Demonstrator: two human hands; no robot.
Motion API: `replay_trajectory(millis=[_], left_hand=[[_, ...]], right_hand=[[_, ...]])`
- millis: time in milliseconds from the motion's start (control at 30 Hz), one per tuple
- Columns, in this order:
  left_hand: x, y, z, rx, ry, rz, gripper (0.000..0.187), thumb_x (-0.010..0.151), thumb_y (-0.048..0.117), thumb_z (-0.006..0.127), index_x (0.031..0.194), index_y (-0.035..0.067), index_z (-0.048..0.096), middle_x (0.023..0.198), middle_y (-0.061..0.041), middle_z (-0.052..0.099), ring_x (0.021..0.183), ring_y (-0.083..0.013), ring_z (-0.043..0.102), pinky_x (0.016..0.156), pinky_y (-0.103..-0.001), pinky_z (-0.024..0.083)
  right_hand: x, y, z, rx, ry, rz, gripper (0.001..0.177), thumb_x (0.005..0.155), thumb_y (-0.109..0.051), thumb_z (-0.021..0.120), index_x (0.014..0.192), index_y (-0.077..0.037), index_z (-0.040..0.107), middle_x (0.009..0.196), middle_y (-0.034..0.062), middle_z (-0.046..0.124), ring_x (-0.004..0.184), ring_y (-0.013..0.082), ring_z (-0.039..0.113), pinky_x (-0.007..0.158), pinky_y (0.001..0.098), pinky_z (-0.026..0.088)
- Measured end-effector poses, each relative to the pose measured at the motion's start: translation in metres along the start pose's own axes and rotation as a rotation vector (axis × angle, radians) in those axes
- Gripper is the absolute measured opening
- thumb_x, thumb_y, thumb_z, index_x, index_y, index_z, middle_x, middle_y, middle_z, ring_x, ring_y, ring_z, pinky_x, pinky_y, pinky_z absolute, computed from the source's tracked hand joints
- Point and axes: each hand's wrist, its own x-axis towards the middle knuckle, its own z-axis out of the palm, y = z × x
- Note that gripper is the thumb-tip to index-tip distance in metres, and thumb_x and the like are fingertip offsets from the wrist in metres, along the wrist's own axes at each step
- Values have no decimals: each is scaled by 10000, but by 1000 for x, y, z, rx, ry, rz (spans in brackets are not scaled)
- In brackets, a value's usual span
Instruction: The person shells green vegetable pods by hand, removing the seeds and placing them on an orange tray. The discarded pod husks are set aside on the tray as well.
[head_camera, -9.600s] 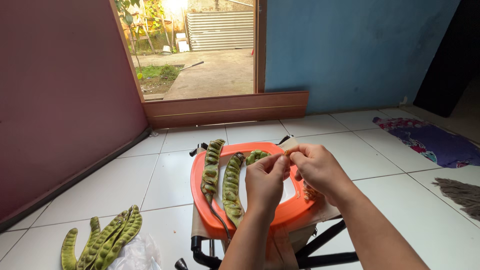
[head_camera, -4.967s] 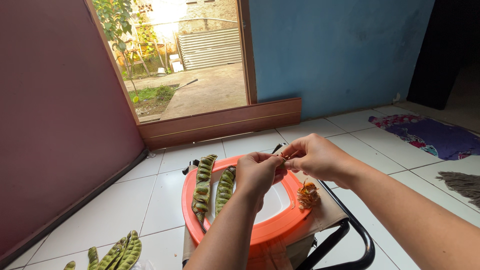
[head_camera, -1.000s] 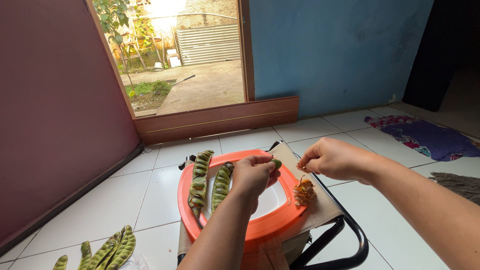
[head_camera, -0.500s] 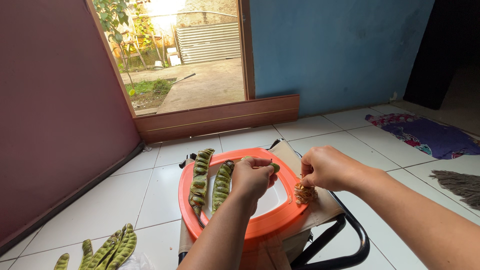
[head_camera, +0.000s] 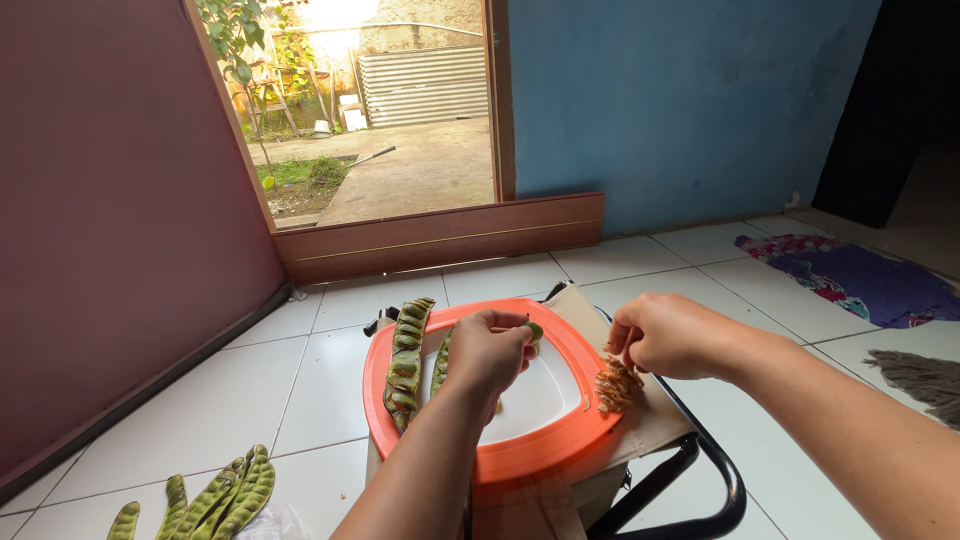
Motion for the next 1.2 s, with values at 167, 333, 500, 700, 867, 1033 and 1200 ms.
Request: replay_trajectory(millis=[167,333,500,700,867,1033,1200], left_hand=[[0,2,-10,12,16,11,216,920,65,649,1120,-6,689,968,-108,727,806,-157,695,711,-288,575],[-1,12,-19,133,88,4,212,900,77,677,1104,30,714,985,-95,744,828,-162,721,711,-316,576],[1,20,-31,276,183,62,158,879,96,707,1018,49,766,988,-92,783,859,-184,754,757,-331,592],[21,14,-38,285,190,73,158,874,93,712,1016,55,770,979,-99,786,836,-191,761,748,-338,601],[36,15,-40,319,210,27,154,856,114,747,999,73,785,987,-79,786,841,-185,756,763,-338,596],[52,10,-41,325,199,21,152,864,120,746,1002,70,785,1003,-74,785,860,-181,761,783,-338,605],[62,6,-39,348,183,0,151,874,123,741,1014,78,773,1006,-79,786,878,-178,767,794,-335,609]], right_hand=[[-6,-16,-12,-154,7,29,199,835,-133,774,998,-27,730,977,86,785,941,204,754,845,336,589],[2,-23,-19,-83,32,24,181,859,-125,701,1025,-68,741,1002,86,796,948,204,760,851,337,594],[15,-34,-23,-94,87,-30,216,850,-146,682,1047,-69,727,1027,93,782,959,210,749,865,347,589],[42,-53,-14,-69,121,-113,206,860,-157,674,1040,-82,742,1034,101,772,943,224,744,836,350,586],[63,-62,-7,2,132,-135,213,861,-111,633,1050,-86,729,958,101,776,872,229,750,787,361,589],[77,-65,-2,24,94,-87,179,892,-145,652,1041,-78,727,905,107,776,835,232,740,770,368,580],[92,-60,9,17,100,-115,208,866,-112,626,1045,-88,729,942,92,768,865,221,735,787,359,582]])
